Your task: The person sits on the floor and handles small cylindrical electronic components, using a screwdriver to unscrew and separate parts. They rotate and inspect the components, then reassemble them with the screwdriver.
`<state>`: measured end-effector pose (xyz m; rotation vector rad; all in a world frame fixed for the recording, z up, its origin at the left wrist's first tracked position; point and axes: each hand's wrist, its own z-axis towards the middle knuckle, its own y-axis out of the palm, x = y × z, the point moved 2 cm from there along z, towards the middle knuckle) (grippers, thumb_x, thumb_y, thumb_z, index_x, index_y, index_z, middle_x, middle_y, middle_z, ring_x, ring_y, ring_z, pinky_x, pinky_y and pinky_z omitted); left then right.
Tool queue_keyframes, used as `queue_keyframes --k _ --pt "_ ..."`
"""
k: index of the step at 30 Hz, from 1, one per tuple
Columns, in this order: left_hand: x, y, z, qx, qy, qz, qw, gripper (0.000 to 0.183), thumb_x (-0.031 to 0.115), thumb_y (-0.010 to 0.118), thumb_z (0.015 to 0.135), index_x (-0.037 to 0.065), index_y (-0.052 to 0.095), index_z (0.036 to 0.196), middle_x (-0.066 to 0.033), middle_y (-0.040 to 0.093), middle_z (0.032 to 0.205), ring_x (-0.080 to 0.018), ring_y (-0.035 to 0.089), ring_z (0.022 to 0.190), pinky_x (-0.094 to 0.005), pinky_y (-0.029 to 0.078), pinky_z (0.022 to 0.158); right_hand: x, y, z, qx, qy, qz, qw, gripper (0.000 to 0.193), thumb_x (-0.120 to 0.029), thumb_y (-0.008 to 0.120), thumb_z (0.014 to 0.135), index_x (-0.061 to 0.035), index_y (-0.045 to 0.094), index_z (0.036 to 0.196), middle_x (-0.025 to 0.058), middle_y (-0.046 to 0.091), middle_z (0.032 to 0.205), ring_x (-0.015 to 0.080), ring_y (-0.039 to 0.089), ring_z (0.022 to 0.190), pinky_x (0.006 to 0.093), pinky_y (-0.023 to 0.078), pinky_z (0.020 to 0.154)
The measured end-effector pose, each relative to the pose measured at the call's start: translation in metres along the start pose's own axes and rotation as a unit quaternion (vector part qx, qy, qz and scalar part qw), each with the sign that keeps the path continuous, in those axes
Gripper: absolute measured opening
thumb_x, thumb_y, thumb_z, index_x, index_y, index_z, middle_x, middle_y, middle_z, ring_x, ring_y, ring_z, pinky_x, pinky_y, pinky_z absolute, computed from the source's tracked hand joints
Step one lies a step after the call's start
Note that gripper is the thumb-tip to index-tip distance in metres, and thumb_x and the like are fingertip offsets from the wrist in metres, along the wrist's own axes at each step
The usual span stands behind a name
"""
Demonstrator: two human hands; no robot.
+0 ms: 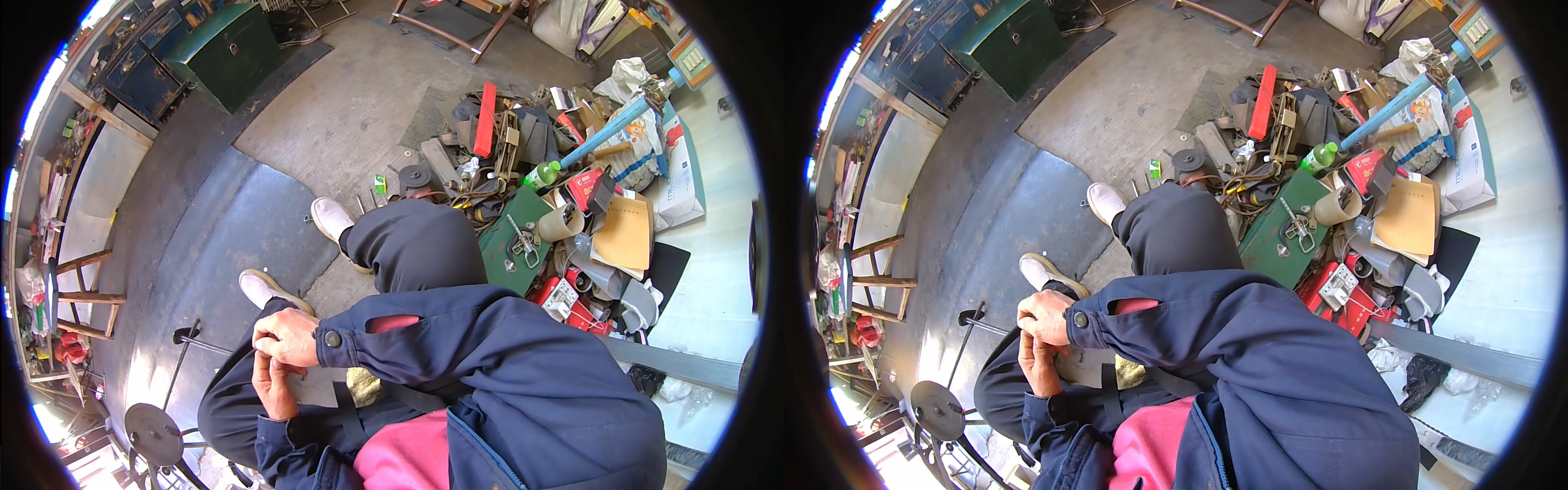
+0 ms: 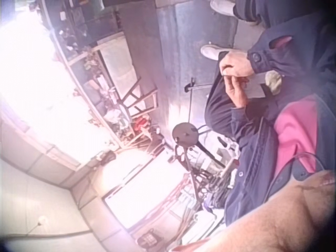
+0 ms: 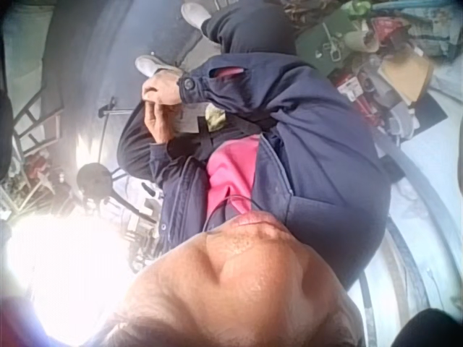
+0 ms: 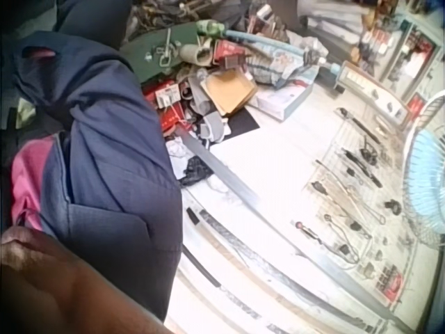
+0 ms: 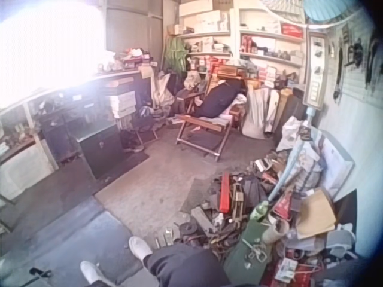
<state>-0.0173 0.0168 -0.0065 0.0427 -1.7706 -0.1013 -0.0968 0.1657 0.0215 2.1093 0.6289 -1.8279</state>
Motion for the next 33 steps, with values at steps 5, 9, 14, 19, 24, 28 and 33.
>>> queue_keyframes --k 5,9,14,19,24,28,33 --pt "-0.002 -0.003 0.000 0.005 0.004 0.025 1.000 0.039 0.025 0.057 0.107 -0.001 0.054 0.136 -0.0059 0.068 0.103 -0.0131 0.064 0.075 -0.0251 0.051 0.069 -0.008 -0.004 -0.003 -0.020 0.024 0.015 0.999 0.025 -0.020 0.060 0.091 -0.0011 0.072 0.103 0.0217 0.073 0.095 0.0360 0.072 0.091 0.0423 0.056 0.084" --pt "-0.009 -0.007 0.000 0.012 0.006 0.030 0.999 0.042 0.028 0.058 0.106 -0.001 0.053 0.137 -0.0054 0.069 0.105 -0.0134 0.066 0.077 -0.0251 0.052 0.071 -0.008 -0.004 -0.004 -0.029 0.032 0.013 0.999 0.026 -0.018 0.061 0.089 -0.0003 0.072 0.104 0.0223 0.073 0.098 0.0363 0.072 0.093 0.0422 0.056 0.086" --pt "-0.018 -0.016 0.000 0.004 0.005 0.030 1.000 0.038 0.026 0.054 0.109 -0.001 0.055 0.136 -0.0037 0.066 0.111 -0.0103 0.062 0.086 -0.0243 0.051 0.075 0.000 0.003 -0.001 -0.010 -0.001 -0.001 1.000 0.027 -0.018 0.064 0.088 -0.0010 0.070 0.108 0.0179 0.073 0.086 0.0316 0.072 0.082 0.0411 0.056 0.076" --pt "-0.009 -0.010 0.001 0.005 0.004 0.019 1.000 0.036 0.026 0.049 0.110 -0.001 0.054 0.134 -0.0020 0.065 0.110 -0.0090 0.060 0.087 -0.0235 0.049 0.074 -0.003 0.003 -0.002 0.007 -0.003 -0.022 1.000 0.029 -0.017 0.066 0.088 0.0003 0.068 0.111 0.0170 0.073 0.083 0.0301 0.072 0.079 0.0405 0.056 0.074" --pt "0.022 -0.019 0.000 0.058 0.046 0.019 0.997 0.025 0.024 0.046 0.111 0.003 0.054 0.121 -0.0032 0.056 0.078 -0.0121 0.052 0.065 -0.0275 0.047 0.064 -0.047 -0.039 -0.008 0.023 -0.070 -0.010 0.997 0.023 -0.014 0.067 0.085 0.0018 0.070 0.101 0.0219 0.073 0.089 0.0364 0.072 0.086 0.0410 0.056 0.080" --pt "0.069 -0.069 0.001 0.095 0.110 -0.011 0.989 0.024 0.026 0.048 0.110 0.005 0.055 0.119 -0.0010 0.050 0.073 -0.0125 0.046 0.060 -0.0334 0.047 0.063 -0.080 -0.138 -0.016 0.172 -0.306 0.022 0.936 0.014 -0.016 0.069 0.089 -0.0027 0.071 0.095 0.0160 0.070 0.087 0.0286 0.068 0.080 0.0370 0.054 0.073" --pt "0.122 -0.134 0.020 0.206 0.143 -0.041 0.967 0.028 0.033 0.049 0.108 0.008 0.054 0.119 0.0006 0.043 0.075 -0.0120 0.041 0.066 -0.0340 0.044 0.065 -0.028 -0.319 -0.033 0.396 -0.167 -0.119 0.895 0.023 -0.023 0.064 0.100 -0.0057 0.074 0.111 0.0014 0.072 0.091 0.0060 0.063 0.074 0.0217 0.051 0.065"
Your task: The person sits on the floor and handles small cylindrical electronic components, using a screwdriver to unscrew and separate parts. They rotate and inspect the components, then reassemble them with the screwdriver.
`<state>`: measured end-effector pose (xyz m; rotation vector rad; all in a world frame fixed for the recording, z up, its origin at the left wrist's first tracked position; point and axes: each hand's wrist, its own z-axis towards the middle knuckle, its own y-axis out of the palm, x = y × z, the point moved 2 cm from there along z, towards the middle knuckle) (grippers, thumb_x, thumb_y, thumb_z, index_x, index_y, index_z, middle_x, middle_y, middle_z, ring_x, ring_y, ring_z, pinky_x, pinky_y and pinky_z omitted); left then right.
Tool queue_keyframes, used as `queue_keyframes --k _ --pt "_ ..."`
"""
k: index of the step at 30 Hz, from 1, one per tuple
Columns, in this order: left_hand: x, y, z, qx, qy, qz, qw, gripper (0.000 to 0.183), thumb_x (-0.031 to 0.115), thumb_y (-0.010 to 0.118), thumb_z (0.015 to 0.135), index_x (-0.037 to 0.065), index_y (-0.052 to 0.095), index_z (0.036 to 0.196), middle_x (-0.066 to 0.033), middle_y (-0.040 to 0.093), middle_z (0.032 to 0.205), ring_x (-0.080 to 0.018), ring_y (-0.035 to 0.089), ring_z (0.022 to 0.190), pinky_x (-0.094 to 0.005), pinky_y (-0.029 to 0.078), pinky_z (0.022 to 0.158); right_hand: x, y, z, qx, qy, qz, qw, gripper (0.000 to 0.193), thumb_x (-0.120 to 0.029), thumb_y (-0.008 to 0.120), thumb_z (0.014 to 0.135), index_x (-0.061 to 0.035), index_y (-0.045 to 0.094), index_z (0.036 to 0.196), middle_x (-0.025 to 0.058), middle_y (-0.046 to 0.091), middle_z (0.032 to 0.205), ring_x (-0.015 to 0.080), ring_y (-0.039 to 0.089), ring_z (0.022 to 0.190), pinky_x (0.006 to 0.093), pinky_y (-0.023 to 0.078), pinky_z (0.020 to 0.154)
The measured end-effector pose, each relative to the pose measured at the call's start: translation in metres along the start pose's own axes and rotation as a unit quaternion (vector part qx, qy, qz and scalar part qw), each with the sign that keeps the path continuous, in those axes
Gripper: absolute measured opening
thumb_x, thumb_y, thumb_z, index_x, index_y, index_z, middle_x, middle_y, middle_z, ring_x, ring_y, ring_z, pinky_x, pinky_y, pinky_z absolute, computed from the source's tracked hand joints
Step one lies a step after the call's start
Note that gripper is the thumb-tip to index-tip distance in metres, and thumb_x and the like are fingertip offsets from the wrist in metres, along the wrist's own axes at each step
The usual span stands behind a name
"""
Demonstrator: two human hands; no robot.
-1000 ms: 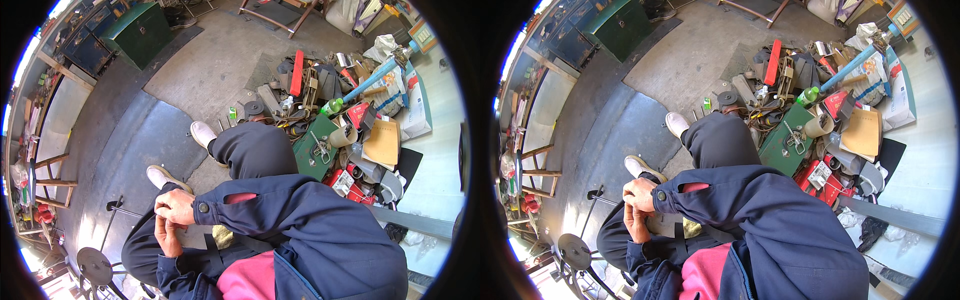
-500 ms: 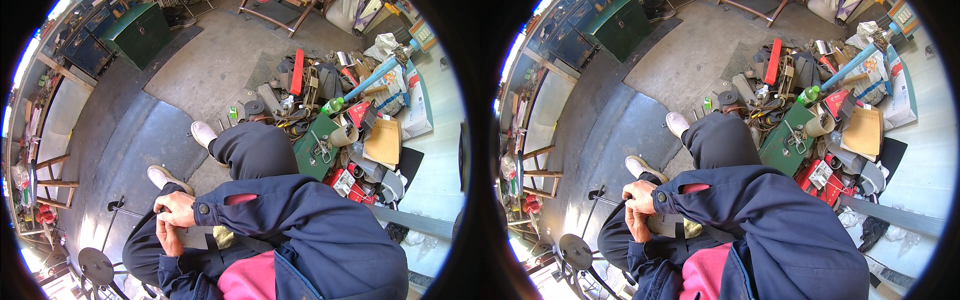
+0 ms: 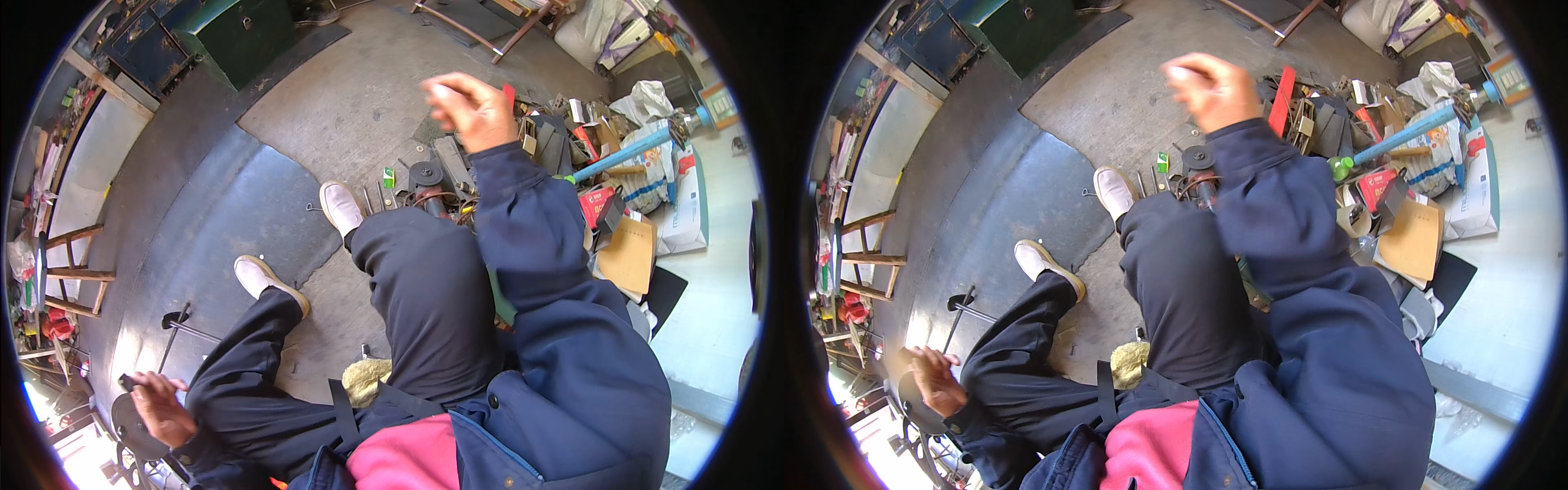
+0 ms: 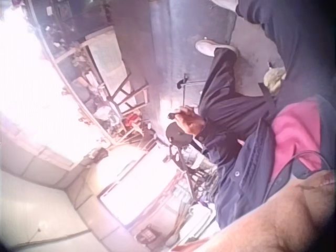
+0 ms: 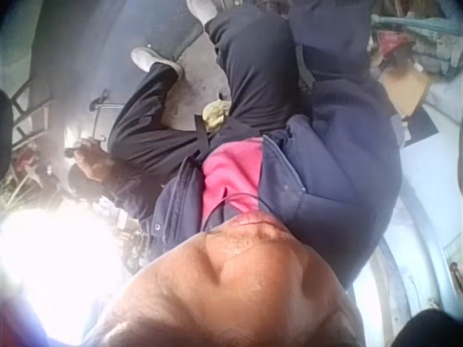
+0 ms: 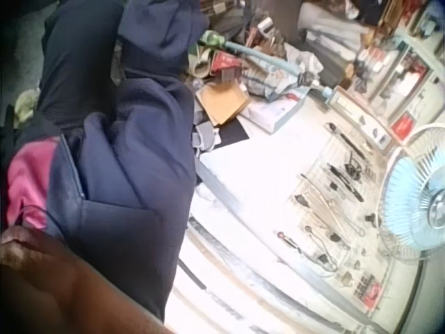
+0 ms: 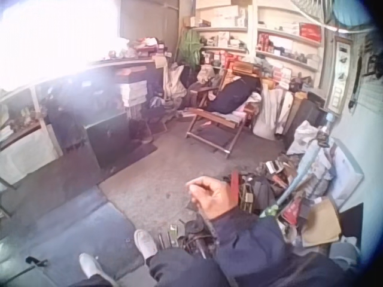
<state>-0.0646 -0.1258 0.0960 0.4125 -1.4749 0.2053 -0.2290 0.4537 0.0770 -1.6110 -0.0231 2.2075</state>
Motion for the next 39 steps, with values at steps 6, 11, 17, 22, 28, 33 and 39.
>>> queue_keyframes --k 6,11,17,22,28,33,39 --pt "0.002 0.004 0.041 0.001 0.010 0.011 1.000 0.031 0.043 0.046 0.108 0.012 0.045 0.103 0.0019 0.034 0.073 -0.0113 0.034 0.061 -0.0307 0.038 0.061 0.209 -0.106 -0.033 -0.010 0.173 -0.359 0.917 0.023 -0.024 0.073 0.086 -0.0090 0.077 0.103 0.0155 0.075 0.094 0.0296 0.074 0.088 0.0388 0.057 0.082" --pt "-0.002 0.003 0.066 0.146 -0.063 0.005 0.987 0.041 0.053 0.047 0.106 0.013 0.053 0.112 0.0023 0.046 0.077 -0.0103 0.044 0.068 -0.0295 0.039 0.066 0.318 -0.122 -0.063 -0.093 0.217 -0.498 0.834 0.022 -0.020 0.073 0.084 -0.0111 0.078 0.103 0.0165 0.073 0.106 0.0355 0.069 0.102 0.0447 0.053 0.094" --pt "-0.015 -0.027 0.079 0.285 -0.038 0.096 0.953 0.039 0.032 0.046 0.110 0.011 0.052 0.143 -0.0022 0.062 0.124 -0.0125 0.058 0.094 -0.0311 0.045 0.080 0.397 -0.110 -0.047 -0.153 0.194 -0.578 0.778 0.028 -0.011 0.069 0.083 -0.0142 0.075 0.110 0.0122 0.070 0.119 0.0331 0.068 0.109 0.0453 0.054 0.095" --pt "-0.022 -0.035 0.079 0.215 -0.085 0.190 0.954 0.051 0.034 0.044 0.111 0.005 0.039 0.153 -0.0010 0.059 0.100 -0.0104 0.054 0.080 -0.0264 0.044 0.076 0.438 -0.108 -0.034 -0.195 0.209 -0.620 0.731 0.041 -0.007 0.065 0.082 -0.0177 0.070 0.122 0.0100 0.069 0.125 0.0308 0.065 0.118 0.0448 0.053 0.098" --pt "-0.029 -0.016 0.078 0.146 -0.133 0.285 0.938 0.058 0.040 0.039 0.112 0.004 0.031 0.157 0.0020 0.047 0.075 -0.0059 0.046 0.068 -0.0212 0.044 0.063 0.441 -0.102 -0.034 -0.264 0.274 -0.656 0.652 0.053 -0.009 0.067 0.083 -0.0214 0.062 0.134 0.0099 0.061 0.136 0.0326 0.063 0.122 0.0473 0.053 0.098" --pt "-0.016 -0.040 0.082 0.063 -0.205 0.277 0.937 0.058 0.027 0.052 0.109 0.004 0.032 0.158 0.0022 0.055 0.101 -0.0053 0.052 0.093 -0.0223 0.042 0.086 0.432 -0.097 -0.034 -0.283 0.305 -0.669 0.617 0.053 -0.012 0.071 0.081 -0.0212 0.062 0.132 0.0127 0.056 0.137 0.0351 0.064 0.120 0.0488 0.053 0.097" --pt "-0.028 -0.041 0.075 0.224 -0.120 0.294 0.921 0.050 0.027 0.050 0.109 0.005 0.038 0.153 0.0003 0.054 0.097 -0.0066 0.050 0.078 -0.0198 0.042 0.063 0.423 -0.101 -0.036 -0.251 0.283 -0.677 0.632 0.036 -0.019 0.073 0.082 -0.0161 0.064 0.117 0.0149 0.062 0.127 0.0352 0.066 0.114 0.0483 0.055 0.090"
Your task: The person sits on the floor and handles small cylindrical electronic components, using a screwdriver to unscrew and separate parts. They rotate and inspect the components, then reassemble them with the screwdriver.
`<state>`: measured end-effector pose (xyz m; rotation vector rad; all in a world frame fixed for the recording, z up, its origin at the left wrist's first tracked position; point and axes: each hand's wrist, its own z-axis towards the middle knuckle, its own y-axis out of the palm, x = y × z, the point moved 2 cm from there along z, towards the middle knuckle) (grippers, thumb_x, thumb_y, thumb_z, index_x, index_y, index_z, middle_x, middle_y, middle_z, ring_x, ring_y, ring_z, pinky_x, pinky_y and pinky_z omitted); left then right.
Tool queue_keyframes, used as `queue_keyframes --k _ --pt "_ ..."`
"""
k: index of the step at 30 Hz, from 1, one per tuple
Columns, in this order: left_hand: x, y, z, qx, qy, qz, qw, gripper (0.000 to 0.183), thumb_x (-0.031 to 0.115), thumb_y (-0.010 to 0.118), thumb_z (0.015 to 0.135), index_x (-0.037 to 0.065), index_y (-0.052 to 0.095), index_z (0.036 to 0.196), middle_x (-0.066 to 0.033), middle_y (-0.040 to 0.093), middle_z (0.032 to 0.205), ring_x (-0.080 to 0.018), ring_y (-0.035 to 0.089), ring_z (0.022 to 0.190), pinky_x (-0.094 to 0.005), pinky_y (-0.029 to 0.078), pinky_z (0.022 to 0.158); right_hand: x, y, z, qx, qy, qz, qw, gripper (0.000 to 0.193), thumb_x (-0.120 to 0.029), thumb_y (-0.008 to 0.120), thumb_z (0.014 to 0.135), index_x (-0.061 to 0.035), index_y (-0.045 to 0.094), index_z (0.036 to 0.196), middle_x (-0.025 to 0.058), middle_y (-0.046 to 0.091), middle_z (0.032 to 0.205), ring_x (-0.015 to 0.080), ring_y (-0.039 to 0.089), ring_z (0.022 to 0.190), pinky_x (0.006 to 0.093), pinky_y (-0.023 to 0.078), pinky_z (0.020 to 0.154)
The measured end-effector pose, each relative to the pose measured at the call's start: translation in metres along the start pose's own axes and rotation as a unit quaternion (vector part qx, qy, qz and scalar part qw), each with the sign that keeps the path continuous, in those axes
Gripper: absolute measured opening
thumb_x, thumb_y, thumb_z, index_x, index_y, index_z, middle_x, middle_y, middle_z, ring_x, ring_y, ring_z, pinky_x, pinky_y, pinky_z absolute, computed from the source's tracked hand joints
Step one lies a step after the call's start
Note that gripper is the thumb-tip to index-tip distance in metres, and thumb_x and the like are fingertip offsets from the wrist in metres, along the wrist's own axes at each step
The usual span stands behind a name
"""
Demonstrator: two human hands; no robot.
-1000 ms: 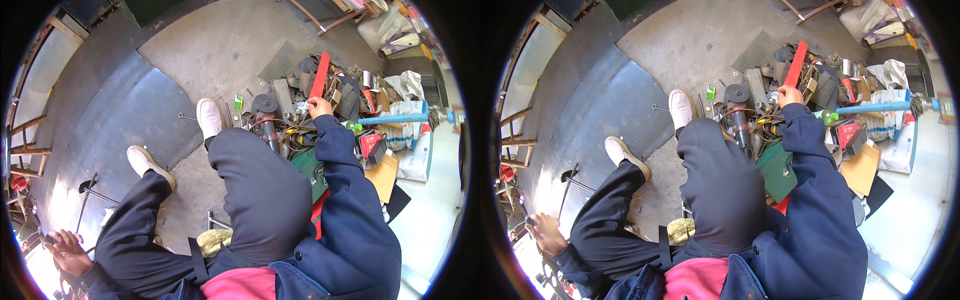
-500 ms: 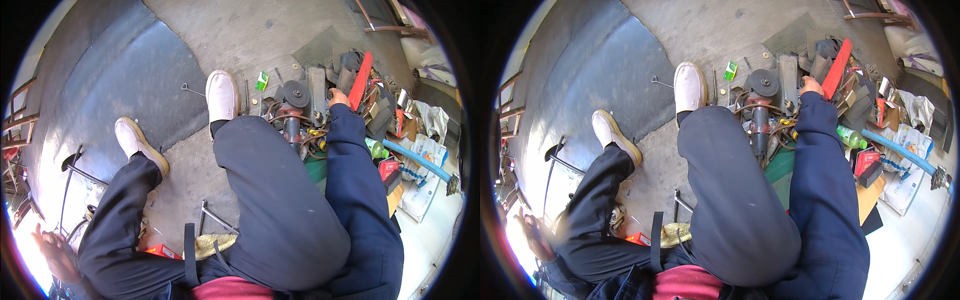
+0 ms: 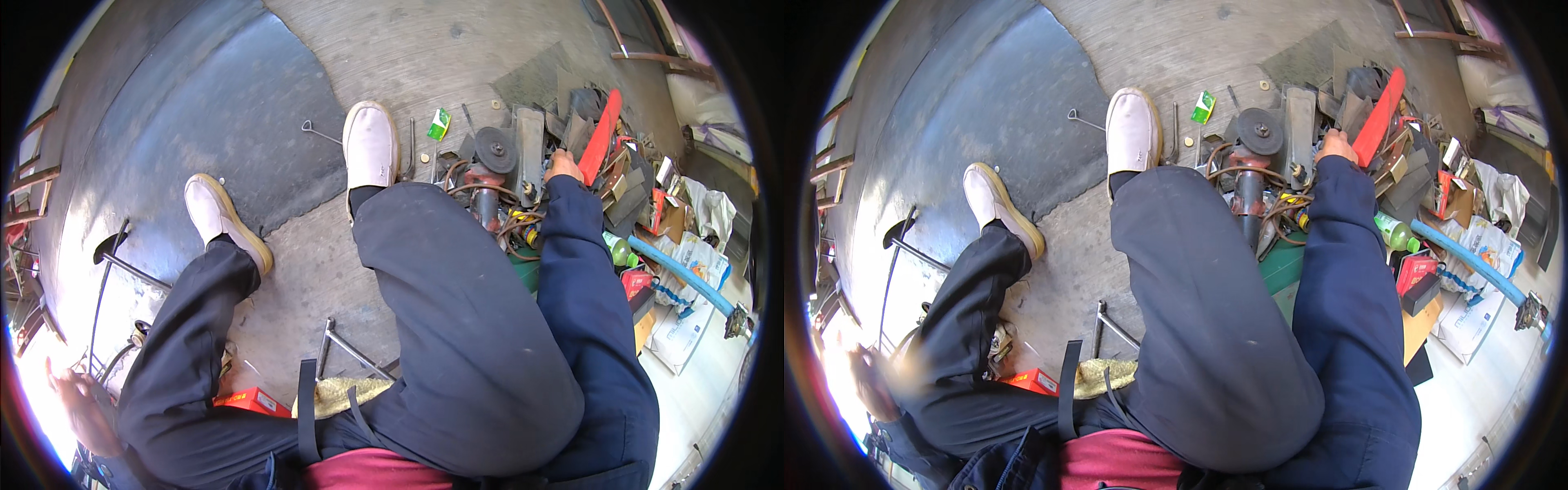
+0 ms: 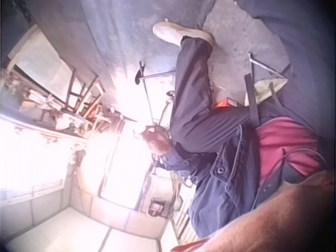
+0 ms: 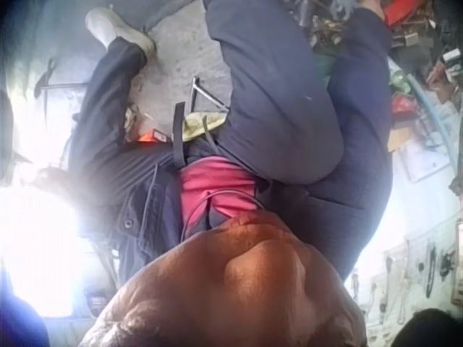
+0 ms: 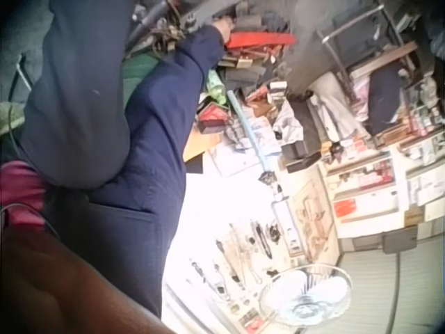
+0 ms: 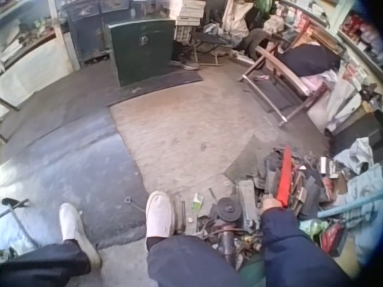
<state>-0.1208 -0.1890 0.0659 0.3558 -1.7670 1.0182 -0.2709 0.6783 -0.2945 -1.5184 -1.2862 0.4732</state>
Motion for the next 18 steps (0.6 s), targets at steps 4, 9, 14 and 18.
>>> queue_keyframes --k 4,9,14,18 --pt "0.005 0.006 -0.007 -0.051 0.128 0.101 0.985 0.047 0.021 0.053 0.107 0.004 0.041 0.148 -0.0022 0.054 0.106 -0.0084 0.052 0.088 -0.0231 0.044 0.069 0.023 0.009 -0.015 0.083 0.007 0.128 0.988 0.030 -0.026 0.075 0.084 -0.0115 0.063 0.107 0.0130 0.071 0.100 0.0373 0.069 0.097 0.0466 0.055 0.082" --pt "0.002 -0.025 0.005 -0.129 0.017 -0.145 0.981 0.049 0.018 0.053 0.105 0.004 0.040 0.150 -0.0073 0.054 0.134 -0.0117 0.053 0.108 -0.0275 0.042 0.083 0.025 -0.009 -0.030 0.110 0.079 0.609 0.782 0.029 -0.013 0.080 0.087 -0.0038 0.062 0.107 0.0091 0.073 0.088 0.0175 0.071 0.073 0.0326 0.056 0.056" --pt "0.008 -0.028 -0.019 -0.158 0.064 -0.266 0.949 0.037 0.032 0.047 0.107 0.005 0.051 0.132 -0.0022 0.052 0.097 -0.0082 0.042 0.072 -0.0245 0.035 0.062 -0.035 -0.142 -0.099 -0.016 -0.041 0.800 0.599 0.034 -0.012 0.074 0.094 -0.0050 0.062 0.125 0.0070 0.073 0.098 0.0159 0.070 0.075 0.0309 0.060 0.063" --pt "0.026 -0.004 -0.060 -0.253 0.150 -0.326 0.898 0.029 0.035 0.052 0.105 0.005 0.055 0.106 0.0028 0.039 0.071 -0.0080 0.032 0.054 -0.0267 0.031 0.052 -0.106 -0.274 -0.199 -0.131 -0.222 0.774 0.578 0.039 -0.012 0.065 0.100 -0.0059 0.061 0.138 0.0046 0.073 0.099 0.0099 0.067 0.075 0.0270 0.057 0.066"
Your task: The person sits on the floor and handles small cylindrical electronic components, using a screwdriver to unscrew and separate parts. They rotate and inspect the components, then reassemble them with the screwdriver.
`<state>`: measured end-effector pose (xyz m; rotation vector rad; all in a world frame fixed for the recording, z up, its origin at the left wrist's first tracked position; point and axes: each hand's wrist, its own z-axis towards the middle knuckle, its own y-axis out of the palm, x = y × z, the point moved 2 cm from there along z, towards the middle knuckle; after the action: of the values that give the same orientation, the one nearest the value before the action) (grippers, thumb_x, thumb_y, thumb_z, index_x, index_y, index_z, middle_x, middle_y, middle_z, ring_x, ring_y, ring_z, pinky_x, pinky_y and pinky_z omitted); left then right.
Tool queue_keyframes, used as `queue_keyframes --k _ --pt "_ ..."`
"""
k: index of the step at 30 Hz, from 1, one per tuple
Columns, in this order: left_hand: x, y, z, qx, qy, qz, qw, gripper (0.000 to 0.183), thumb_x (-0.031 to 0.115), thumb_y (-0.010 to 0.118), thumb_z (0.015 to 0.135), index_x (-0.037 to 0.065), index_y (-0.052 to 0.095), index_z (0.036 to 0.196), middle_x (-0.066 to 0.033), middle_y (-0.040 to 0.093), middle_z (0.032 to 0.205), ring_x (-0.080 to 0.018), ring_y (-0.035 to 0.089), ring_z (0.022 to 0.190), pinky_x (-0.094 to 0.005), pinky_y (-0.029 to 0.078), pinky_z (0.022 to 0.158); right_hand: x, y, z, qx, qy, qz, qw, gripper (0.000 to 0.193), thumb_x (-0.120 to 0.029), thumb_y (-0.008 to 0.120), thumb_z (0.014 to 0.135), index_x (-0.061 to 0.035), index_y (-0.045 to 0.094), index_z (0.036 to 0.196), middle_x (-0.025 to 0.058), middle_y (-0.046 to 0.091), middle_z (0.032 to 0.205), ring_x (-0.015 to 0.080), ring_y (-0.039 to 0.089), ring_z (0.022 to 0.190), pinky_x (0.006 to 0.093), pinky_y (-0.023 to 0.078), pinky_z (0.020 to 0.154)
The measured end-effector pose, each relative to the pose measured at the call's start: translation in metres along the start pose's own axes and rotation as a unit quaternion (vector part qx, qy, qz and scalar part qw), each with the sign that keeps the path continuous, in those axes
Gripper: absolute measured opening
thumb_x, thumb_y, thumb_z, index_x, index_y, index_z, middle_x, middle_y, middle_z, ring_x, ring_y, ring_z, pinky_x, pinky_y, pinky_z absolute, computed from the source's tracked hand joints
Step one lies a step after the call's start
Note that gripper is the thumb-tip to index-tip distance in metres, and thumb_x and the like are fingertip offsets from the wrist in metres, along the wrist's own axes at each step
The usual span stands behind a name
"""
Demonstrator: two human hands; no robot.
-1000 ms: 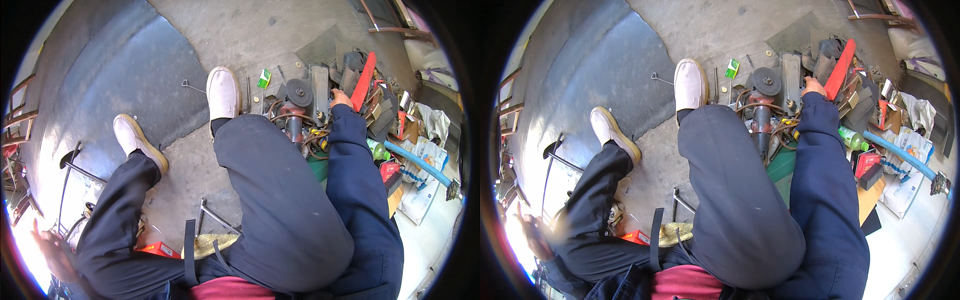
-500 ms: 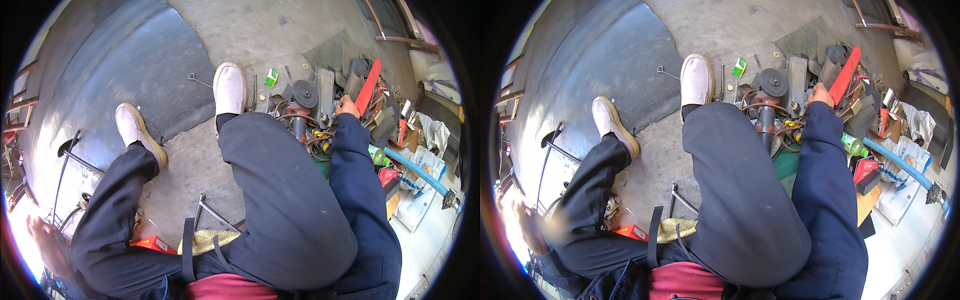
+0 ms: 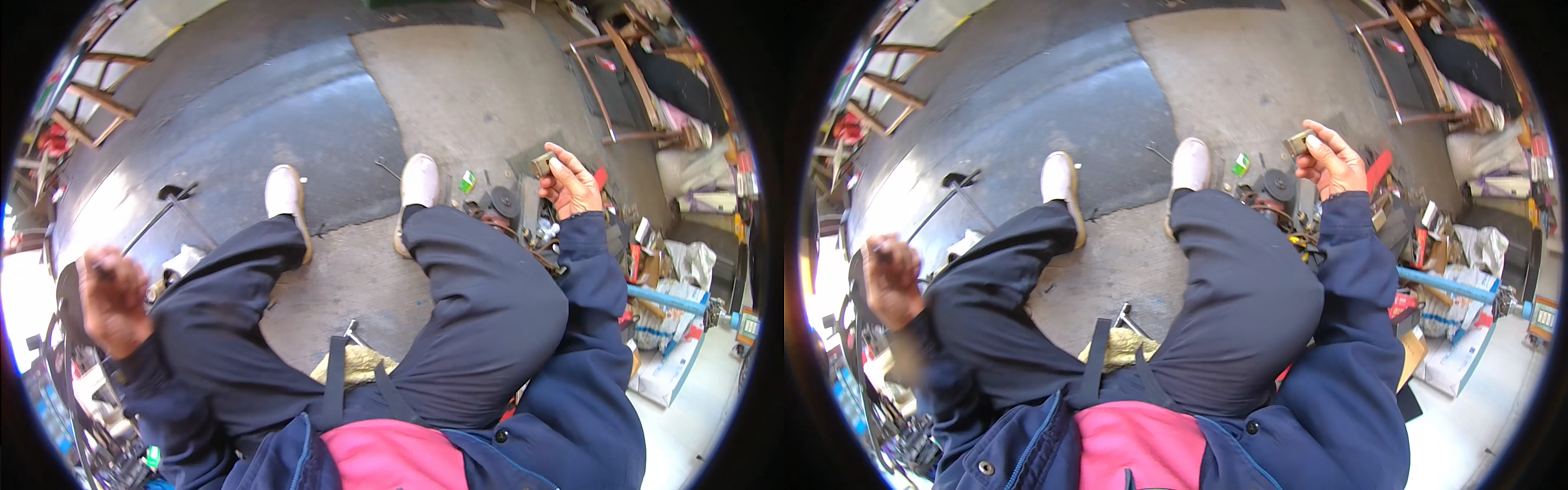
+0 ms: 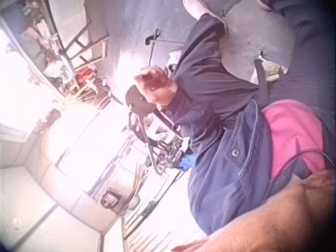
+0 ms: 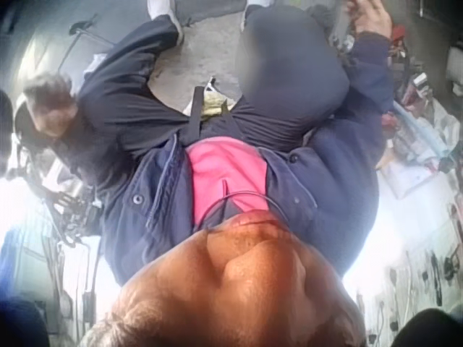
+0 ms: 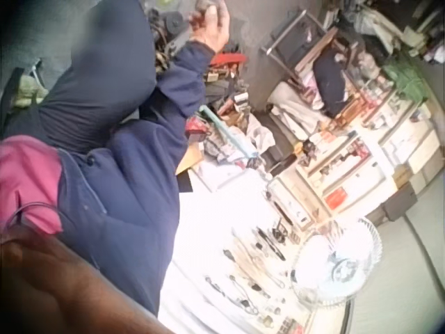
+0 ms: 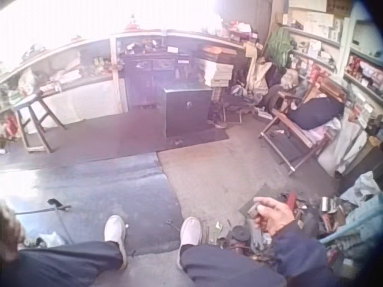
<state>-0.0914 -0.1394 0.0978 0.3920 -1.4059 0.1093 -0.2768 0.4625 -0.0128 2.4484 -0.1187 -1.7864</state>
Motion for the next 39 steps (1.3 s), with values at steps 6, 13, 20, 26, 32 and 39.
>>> queue_keyframes --k 6,13,20,26,32,39 --pt "-0.025 0.081 -0.084 0.044 -0.044 0.051 0.997 0.022 0.020 0.056 0.105 0.002 0.066 0.099 0.0026 0.049 0.066 -0.0053 0.042 0.057 -0.0232 0.033 0.052 -0.077 0.172 -0.084 -0.206 -0.015 -0.071 0.976 0.035 -0.013 0.059 0.102 -0.0004 0.061 0.135 0.0100 0.073 0.101 0.0145 0.072 0.077 0.0305 0.062 0.068" --pt "-0.044 0.109 -0.174 -0.024 -0.183 0.010 0.983 0.027 0.006 0.070 0.095 0.004 0.059 0.120 0.0072 0.048 0.071 -0.0003 0.041 0.062 -0.0217 0.033 0.056 -0.011 0.280 -0.165 -0.343 0.096 -0.099 0.929 0.033 -0.016 0.062 0.102 0.0003 0.062 0.131 0.0123 0.074 0.102 0.0180 0.074 0.082 0.0317 0.062 0.074" --pt "-0.053 0.079 -0.191 0.001 -0.209 0.094 0.973 0.040 0.010 0.078 0.090 0.006 0.056 0.123 0.0042 0.054 0.076 -0.0002 0.046 0.066 -0.0197 0.037 0.060 0.045 0.292 -0.188 -0.368 0.160 -0.041 0.915 0.035 -0.014 0.066 0.101 0.0017 0.060 0.131 0.0138 0.074 0.103 0.0204 0.075 0.086 0.0330 0.062 0.079" --pt "-0.068 0.086 -0.182 -0.009 -0.213 0.081 0.974 0.036 0.012 0.075 0.092 0.005 0.058 0.124 0.0015 0.062 0.081 -0.0023 0.053 0.073 -0.0207 0.043 0.066 0.061 0.281 -0.185 -0.370 0.147 -0.065 0.915 0.034 -0.016 0.066 0.101 0.0014 0.059 0.130 0.0122 0.074 0.096 0.0185 0.074 0.083 0.0314 0.061 0.075" --pt "-0.082 0.093 -0.174 -0.018 -0.226 0.083 0.970 0.034 0.011 0.076 0.091 0.004 0.059 0.119 0.0023 0.055 0.069 -0.0021 0.049 0.067 -0.0229 0.041 0.062 0.071 0.272 -0.178 -0.356 0.140 -0.047 0.923 0.035 -0.018 0.068 0.100 0.0010 0.060 0.128 0.0104 0.073 0.094 0.0156 0.071 0.078 0.0297 0.059 0.071" --pt "-0.096 0.099 -0.170 -0.024 -0.251 0.036 0.967 0.031 0.016 0.076 0.093 0.001 0.060 0.115 0.0043 0.059 0.073 -0.0018 0.049 0.069 -0.0226 0.041 0.063 0.075 0.263 -0.171 -0.330 0.177 -0.046 0.926 0.031 -0.022 0.070 0.099 0.0013 0.063 0.119 0.0106 0.073 0.092 0.0149 0.070 0.076 0.0287 0.057 0.069"
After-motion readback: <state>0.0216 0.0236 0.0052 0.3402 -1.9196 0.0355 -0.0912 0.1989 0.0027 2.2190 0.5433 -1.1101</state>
